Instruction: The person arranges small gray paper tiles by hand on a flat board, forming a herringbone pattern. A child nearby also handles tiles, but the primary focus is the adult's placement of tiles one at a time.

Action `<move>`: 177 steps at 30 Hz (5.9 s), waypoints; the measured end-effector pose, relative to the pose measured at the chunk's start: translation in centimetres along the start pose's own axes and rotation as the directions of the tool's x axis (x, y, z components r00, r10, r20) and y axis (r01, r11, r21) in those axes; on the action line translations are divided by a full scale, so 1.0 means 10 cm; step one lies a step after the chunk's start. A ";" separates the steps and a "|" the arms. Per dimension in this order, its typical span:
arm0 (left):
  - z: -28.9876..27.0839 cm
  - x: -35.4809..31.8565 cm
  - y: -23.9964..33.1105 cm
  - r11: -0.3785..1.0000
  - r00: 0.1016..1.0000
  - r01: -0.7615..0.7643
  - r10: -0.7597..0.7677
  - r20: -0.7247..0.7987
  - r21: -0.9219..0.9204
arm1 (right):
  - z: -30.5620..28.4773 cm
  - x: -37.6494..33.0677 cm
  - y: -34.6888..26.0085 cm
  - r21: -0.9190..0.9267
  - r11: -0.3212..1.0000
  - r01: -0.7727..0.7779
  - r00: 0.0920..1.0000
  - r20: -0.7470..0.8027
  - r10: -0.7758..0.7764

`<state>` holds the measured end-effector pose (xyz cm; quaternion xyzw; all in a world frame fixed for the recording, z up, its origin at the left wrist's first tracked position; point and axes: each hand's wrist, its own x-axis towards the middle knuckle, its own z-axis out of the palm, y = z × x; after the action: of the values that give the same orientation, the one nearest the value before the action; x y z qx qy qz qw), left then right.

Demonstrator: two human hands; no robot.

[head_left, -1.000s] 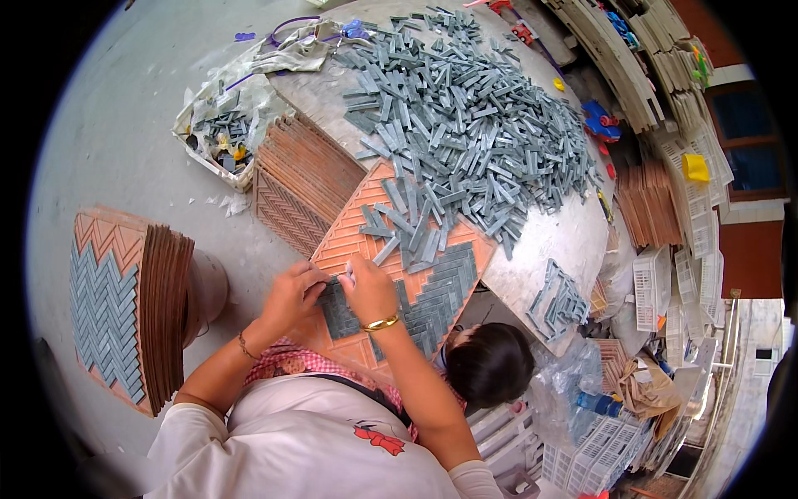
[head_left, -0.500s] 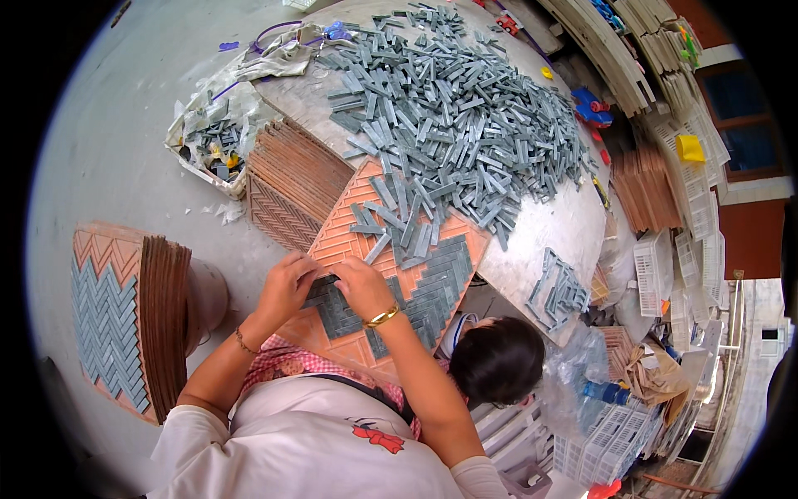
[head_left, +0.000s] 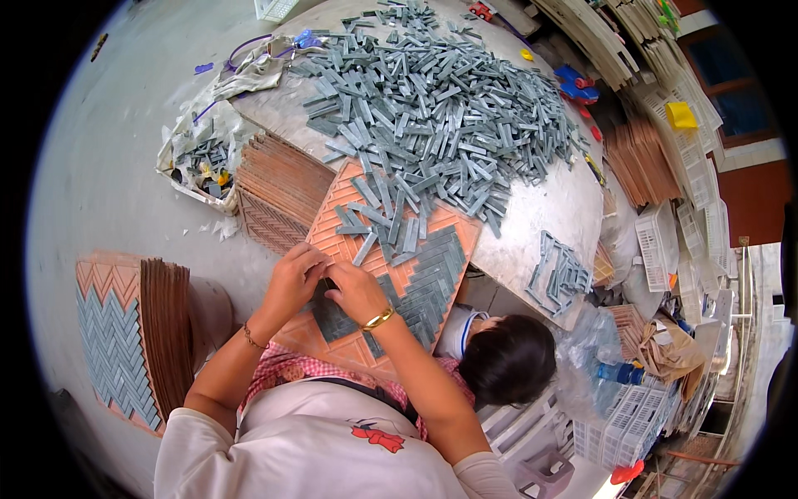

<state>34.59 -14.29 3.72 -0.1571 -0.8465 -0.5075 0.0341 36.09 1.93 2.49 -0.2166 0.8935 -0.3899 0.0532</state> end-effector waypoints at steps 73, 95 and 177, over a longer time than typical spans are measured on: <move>0.03 0.51 -0.26 0.856 0.927 -0.372 0.362 0.096 0.360 | 0.09 -0.19 0.14 0.019 0.949 -0.315 0.930 -0.192 0.312; -0.18 0.51 -0.49 0.862 0.915 -0.376 0.288 0.281 0.341 | -0.13 -0.15 0.08 -0.018 0.990 -0.140 0.984 -0.117 0.137; 0.18 0.10 -0.22 0.955 0.985 -0.171 0.169 0.029 0.243 | -0.25 -0.11 0.24 -0.097 0.937 -0.336 0.860 -0.437 0.263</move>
<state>33.17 -13.43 1.15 -0.2262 -0.8859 -0.3940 0.0933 35.63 5.57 2.39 0.0099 0.9367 -0.3362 -0.0972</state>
